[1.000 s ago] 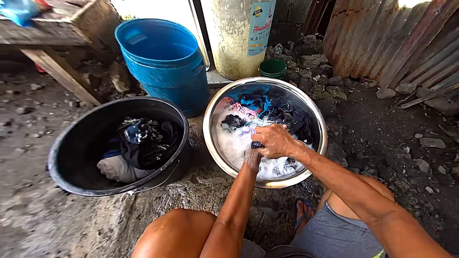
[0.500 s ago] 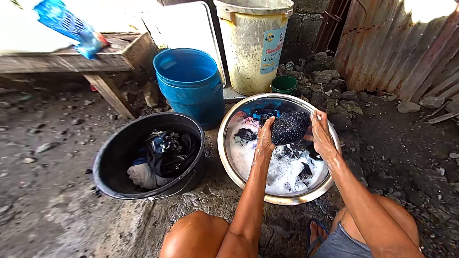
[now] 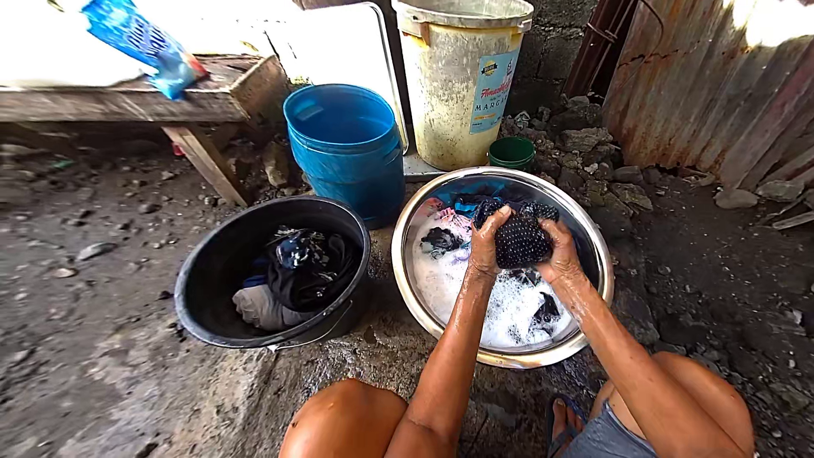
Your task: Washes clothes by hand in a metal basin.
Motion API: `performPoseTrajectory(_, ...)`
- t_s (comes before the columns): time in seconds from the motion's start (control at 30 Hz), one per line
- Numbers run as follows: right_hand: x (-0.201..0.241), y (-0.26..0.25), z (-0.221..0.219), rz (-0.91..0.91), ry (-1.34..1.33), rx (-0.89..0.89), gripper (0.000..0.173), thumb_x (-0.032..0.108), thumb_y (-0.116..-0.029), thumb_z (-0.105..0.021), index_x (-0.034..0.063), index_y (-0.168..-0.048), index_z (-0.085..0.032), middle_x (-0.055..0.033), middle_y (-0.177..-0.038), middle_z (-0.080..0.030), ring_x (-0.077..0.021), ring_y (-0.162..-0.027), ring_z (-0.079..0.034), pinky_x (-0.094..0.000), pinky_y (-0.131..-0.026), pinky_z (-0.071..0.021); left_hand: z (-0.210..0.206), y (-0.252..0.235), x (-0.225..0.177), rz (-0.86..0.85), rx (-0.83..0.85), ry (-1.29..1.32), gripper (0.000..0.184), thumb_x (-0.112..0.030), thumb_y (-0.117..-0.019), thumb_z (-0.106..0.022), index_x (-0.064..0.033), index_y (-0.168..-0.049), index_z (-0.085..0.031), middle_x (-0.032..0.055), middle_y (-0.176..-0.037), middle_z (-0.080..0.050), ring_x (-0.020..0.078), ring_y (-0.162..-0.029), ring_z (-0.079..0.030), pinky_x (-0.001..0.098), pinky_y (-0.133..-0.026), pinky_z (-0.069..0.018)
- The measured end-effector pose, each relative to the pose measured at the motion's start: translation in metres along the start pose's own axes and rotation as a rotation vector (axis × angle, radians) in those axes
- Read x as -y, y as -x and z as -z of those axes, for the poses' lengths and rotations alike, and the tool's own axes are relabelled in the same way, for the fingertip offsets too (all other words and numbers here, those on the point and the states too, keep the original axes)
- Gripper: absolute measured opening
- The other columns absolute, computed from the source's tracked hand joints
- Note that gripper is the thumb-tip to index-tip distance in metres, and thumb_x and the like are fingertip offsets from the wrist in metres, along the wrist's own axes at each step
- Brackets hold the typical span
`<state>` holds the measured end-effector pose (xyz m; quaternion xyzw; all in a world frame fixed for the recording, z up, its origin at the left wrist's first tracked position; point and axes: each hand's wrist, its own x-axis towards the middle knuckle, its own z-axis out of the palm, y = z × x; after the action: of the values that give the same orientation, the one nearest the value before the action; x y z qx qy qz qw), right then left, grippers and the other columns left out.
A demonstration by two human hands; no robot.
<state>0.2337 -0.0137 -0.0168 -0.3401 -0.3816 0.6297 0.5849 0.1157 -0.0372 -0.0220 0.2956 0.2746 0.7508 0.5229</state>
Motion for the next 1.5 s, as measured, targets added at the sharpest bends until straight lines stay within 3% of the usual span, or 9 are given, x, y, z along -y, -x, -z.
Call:
performPoseTrajectory(0.13,0.025,0.001,-0.006,0.696,0.714,0.047,0.039,0.013,-0.0787,-0.073,-0.0051,-0.112,-0.065,-0.0149,-0.112,-0.066,-0.02,-0.105,-0.065,-0.0383,-0.091,-0.0546,-0.011,-0.005,-0.01,0.245,-0.119,0.111,0.023,-0.035,-0.1013,-0.06,-0.0149,-0.113,-0.063,0.0045,-0.092,-0.07,0.0153,-0.079,-0.069,0.0347,-0.069,-0.06)
performPoseTrajectory(0.3,0.049,0.033,-0.024,1.122,1.037,0.191,0.032,0.025,-0.0722,-0.078,0.0032,-0.094,-0.075,-0.023,-0.114,-0.067,-0.032,-0.11,-0.065,-0.042,-0.09,-0.056,-0.016,0.004,-0.031,0.464,0.108,0.351,0.018,-0.029,-0.1011,-0.057,-0.0157,-0.095,-0.068,0.0019,-0.083,-0.071,0.0107,-0.073,-0.07,0.0272,-0.065,-0.0603)
performPoseTrajectory(0.53,0.079,0.034,-0.023,1.092,0.979,0.69,0.051,0.044,-0.082,-0.077,0.0098,-0.12,-0.076,-0.0244,-0.144,-0.057,-0.032,-0.137,-0.054,-0.0417,-0.111,-0.0489,-0.005,0.035,-0.068,0.203,0.367,-0.051,0.02,-0.014,-0.1035,-0.053,-0.0243,-0.095,-0.067,-0.0114,-0.085,-0.071,-0.0045,-0.078,-0.067,0.0137,-0.071,-0.0555)
performPoseTrajectory(0.7,0.068,0.041,-0.035,1.293,1.062,0.54,0.027,0.028,-0.076,-0.074,0.0122,-0.097,-0.08,-0.0163,-0.112,-0.072,-0.0339,-0.117,-0.065,-0.0479,-0.102,-0.0523,-0.02,0.035,-0.081,-0.051,0.233,-0.409,0.029,-0.004,-0.1056,-0.039,-0.0142,-0.11,-0.067,-0.0125,-0.1,-0.071,-0.0096,-0.098,-0.063,0.0123,-0.091,-0.051)
performPoseTrajectory(0.8,0.051,0.055,-0.043,1.338,1.173,0.514,0.014,0.023,-0.0822,-0.071,0.0195,-0.091,-0.081,-0.0092,-0.106,-0.074,-0.0342,-0.114,-0.065,-0.0512,-0.101,-0.0505,0.032,-0.006,-0.053,-0.256,0.633,-0.63,0.032,-0.012,-0.1083,-0.042,0.002,-0.127,-0.063,0.0052,-0.118,-0.069,0.0045,-0.112,-0.062,0.0223,-0.101,-0.0485)
performPoseTrajectory(0.9,0.019,0.077,-0.05,1.345,1.257,0.485,0.017,0.019,-0.0954,-0.064,0.0227,-0.091,-0.081,-0.0039,-0.105,-0.077,-0.0352,-0.114,-0.065,-0.0562,-0.098,-0.0491,-0.008,-0.037,-0.075,0.205,1.004,-0.895,0.025,-0.019,-0.1013,-0.05,-0.0063,-0.106,-0.071,-0.0036,-0.091,-0.07,0.0011,-0.084,-0.064,0.0205,-0.081,-0.0532)
performPoseTrajectory(1.0,-0.021,0.1,-0.05,1.353,1.315,0.508,0.023,0.013,-0.0996,-0.057,0.021,-0.092,-0.078,-0.0004,-0.104,-0.078,-0.0301,-0.108,-0.069,-0.0522,-0.09,-0.0529,-0.028,-0.03,-0.066,0.784,1.006,-1.066,0.018,-0.023,-0.0916,-0.062,-0.0067,-0.086,-0.067,0.0023,-0.068,-0.066,0.0103,-0.061,-0.064,0.0278,-0.06,-0.0546)
performPoseTrajectory(1.27,-0.117,0.119,-0.021,1.252,1.384,0.759,0.021,0.014,-0.0988,-0.057,0.0148,-0.096,-0.077,-0.0079,-0.104,-0.077,-0.0333,-0.098,-0.071,-0.0507,-0.085,-0.0559,0.041,0.009,-0.003,1.03,0.755,-1.313,0.019,-0.02,-0.0975,-0.066,-0.0065,-0.084,-0.068,-0.0019,-0.066,-0.062,0.006,-0.057,-0.059,0.024,-0.061,-0.0514)
performPoseTrajectory(1.5,-0.158,0.127,-0.01,0.955,1.47,1.02,0.018,0.005,-0.0964,-0.056,0.0045,-0.096,-0.074,-0.0138,-0.101,-0.074,-0.0287,-0.099,-0.072,-0.0437,-0.084,-0.0602,0.071,0.025,0.06,1.064,0.88,-1.61,0.022,-0.026,-0.0922,-0.068,-0.0041,-0.095,-0.068,0.0032,-0.075,-0.064,0.0126,-0.06,-0.058,0.0357,-0.063,-0.0524)
